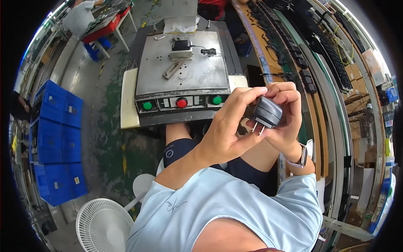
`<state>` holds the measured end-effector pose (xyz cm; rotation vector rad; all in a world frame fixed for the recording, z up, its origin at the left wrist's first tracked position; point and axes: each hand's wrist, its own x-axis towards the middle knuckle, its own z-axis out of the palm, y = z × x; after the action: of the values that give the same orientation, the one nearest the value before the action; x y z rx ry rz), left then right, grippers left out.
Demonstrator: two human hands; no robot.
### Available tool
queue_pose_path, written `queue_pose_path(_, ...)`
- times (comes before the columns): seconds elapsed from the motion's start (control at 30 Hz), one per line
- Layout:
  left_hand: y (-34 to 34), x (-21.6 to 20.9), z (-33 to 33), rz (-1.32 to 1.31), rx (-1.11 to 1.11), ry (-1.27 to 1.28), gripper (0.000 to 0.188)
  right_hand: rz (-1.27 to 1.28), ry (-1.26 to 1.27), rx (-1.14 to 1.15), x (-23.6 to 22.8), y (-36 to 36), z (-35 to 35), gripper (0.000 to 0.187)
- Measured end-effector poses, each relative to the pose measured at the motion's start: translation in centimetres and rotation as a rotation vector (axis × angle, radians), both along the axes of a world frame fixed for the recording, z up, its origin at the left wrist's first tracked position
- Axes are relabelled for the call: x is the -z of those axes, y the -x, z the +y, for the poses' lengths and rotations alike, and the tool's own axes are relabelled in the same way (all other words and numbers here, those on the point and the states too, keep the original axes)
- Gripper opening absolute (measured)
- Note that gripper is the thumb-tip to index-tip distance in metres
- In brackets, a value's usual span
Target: Inspecting and wiping down electronic power adapters at a factory assembly station.
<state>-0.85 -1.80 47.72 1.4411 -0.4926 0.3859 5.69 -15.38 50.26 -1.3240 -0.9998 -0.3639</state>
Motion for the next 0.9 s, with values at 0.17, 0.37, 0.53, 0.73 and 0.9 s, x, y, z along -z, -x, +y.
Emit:
queue_pose_path(0.17,0.1,1.2,0.9,-0.096,-0.135,-0.042,0.056,0.069,0.142,-0.057,0.6,0.0,-0.5,0.043)
queue_pose_path(0.37,-0.5,1.8,1.4,-0.346,-0.214,-0.150,0.052,-0.113,0.236,-0.072,0.6,-0.5,-1.5,0.049)
queue_pose_path(0.53,0.4,1.8,0.7,-0.308,-0.266,-0.145,0.054,-0.143,0.249,-0.151,0.7,-1.0,-1.9,0.053)
queue_pose_path(0.73,0.7,0.9,0.8,-0.106,-0.246,0.121,0.052,0.329,-0.046,-0.358,0.6,-0.4,1.0,0.045)
queue_pose_path(0.9,1.5,-0.3,2.3,-0.199,-0.261,0.087,0.044,1.276,-0.233,-0.312,0.5,3.2,1.9,0.044)
